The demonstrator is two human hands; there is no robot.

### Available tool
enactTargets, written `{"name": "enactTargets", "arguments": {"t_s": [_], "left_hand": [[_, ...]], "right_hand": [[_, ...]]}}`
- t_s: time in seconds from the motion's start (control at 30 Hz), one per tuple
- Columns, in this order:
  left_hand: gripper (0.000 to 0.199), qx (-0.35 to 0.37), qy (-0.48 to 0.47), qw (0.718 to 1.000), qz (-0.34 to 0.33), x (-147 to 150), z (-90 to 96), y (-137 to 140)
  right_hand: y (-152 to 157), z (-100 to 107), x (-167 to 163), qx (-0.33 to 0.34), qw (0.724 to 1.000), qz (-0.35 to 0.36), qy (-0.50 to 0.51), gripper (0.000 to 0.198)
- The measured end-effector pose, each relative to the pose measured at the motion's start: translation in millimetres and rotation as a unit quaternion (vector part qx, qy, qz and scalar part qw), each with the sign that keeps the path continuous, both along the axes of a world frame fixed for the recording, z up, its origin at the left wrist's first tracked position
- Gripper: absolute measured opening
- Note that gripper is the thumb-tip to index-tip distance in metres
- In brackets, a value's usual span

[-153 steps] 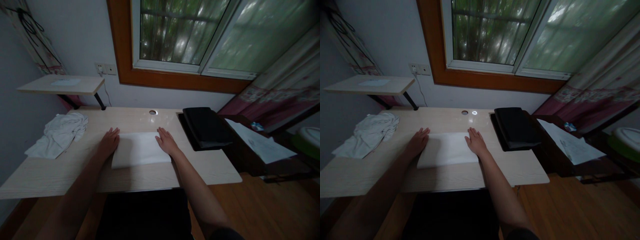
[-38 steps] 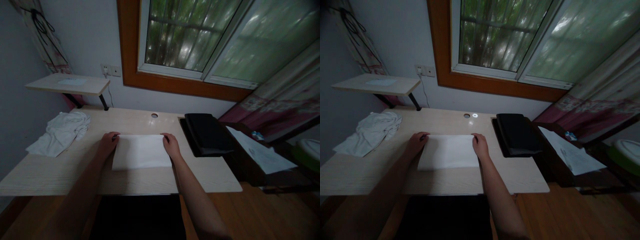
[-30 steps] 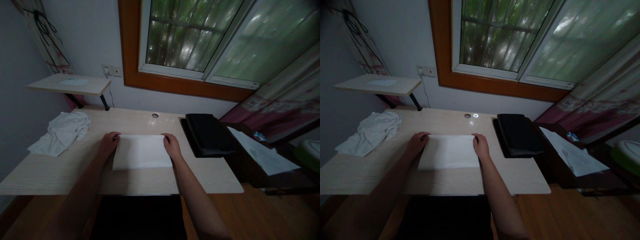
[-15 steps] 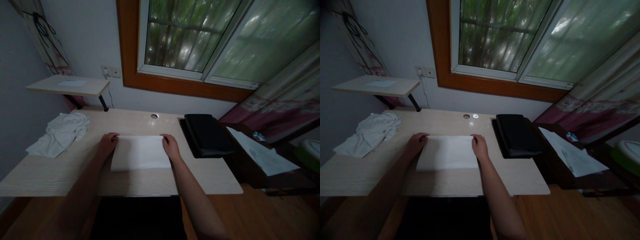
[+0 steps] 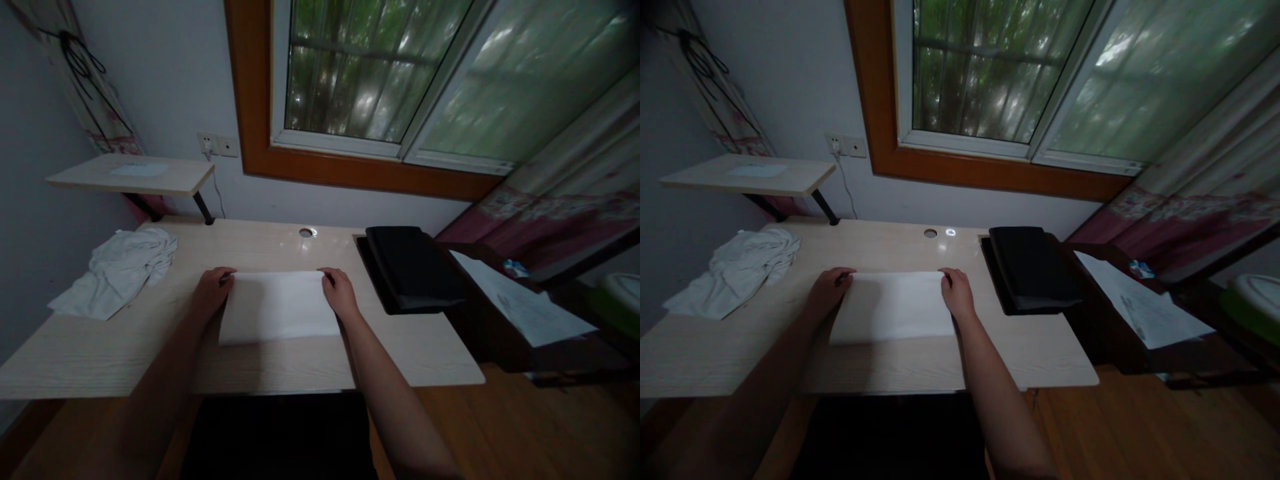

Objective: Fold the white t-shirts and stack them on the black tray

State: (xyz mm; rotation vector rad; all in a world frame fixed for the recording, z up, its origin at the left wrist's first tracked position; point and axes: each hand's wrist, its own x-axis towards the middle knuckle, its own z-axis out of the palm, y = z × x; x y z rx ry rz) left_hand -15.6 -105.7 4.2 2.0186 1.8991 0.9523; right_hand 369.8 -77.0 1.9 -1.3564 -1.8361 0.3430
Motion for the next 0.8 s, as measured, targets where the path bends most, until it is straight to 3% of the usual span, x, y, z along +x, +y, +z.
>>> {"name": "enactTargets", "arguments": {"t_s": [0.3,0.57,0.8], "left_hand": [[0.035,-0.008,-0.004,1.000,0.003,1.5,3.4,-3.1],[0.030,0.058,0.005,0.998,0.032,0.8,0.2,-2.4],[0.041,0.010,0.017,0.999,0.026,5.2,2.0,-6.7]], "right_hand": [[-1.5,0.2,-0.8,-0.001,1.000,-0.001,0.004,0.032],[-1.8,0.0,0.4,0.001,1.000,0.002,0.003,0.033],[-0.7,-2.9,-2.8,0.008,1.000,-0.007,-0.005,0.032]]}}
